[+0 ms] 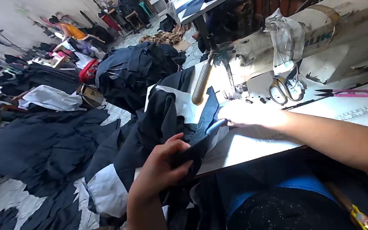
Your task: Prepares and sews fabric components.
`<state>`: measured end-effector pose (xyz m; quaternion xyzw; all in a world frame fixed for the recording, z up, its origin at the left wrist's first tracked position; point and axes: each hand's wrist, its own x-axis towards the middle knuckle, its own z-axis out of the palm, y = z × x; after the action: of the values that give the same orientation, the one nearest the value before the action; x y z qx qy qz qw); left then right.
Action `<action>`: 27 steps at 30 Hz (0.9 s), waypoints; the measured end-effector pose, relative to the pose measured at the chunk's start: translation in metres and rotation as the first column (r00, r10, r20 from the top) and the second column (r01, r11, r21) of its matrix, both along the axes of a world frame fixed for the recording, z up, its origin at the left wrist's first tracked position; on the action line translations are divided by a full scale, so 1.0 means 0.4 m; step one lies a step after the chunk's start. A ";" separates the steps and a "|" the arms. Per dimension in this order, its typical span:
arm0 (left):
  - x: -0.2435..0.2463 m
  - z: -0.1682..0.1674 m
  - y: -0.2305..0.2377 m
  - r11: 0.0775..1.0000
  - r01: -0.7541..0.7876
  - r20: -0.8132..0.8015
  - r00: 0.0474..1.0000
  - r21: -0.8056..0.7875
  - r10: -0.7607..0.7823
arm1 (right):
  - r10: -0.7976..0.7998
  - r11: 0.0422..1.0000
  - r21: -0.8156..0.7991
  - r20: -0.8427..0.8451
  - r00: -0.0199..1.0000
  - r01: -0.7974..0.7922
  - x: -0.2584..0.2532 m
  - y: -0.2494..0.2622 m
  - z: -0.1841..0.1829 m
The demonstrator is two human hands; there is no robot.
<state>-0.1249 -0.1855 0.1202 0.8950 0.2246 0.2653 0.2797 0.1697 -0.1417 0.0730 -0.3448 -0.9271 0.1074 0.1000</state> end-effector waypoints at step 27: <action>0.347 -0.273 -0.006 0.952 -0.234 -0.440 0.847 0.197 0.300 | -0.203 0.870 0.351 -0.387 0.900 0.347 0.080 -0.324 -0.264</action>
<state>0.0140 -0.1878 0.0109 0.9090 0.3889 0.0942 0.1165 0.2016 -0.2713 -0.0327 -0.4225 -0.8379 -0.0483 0.3422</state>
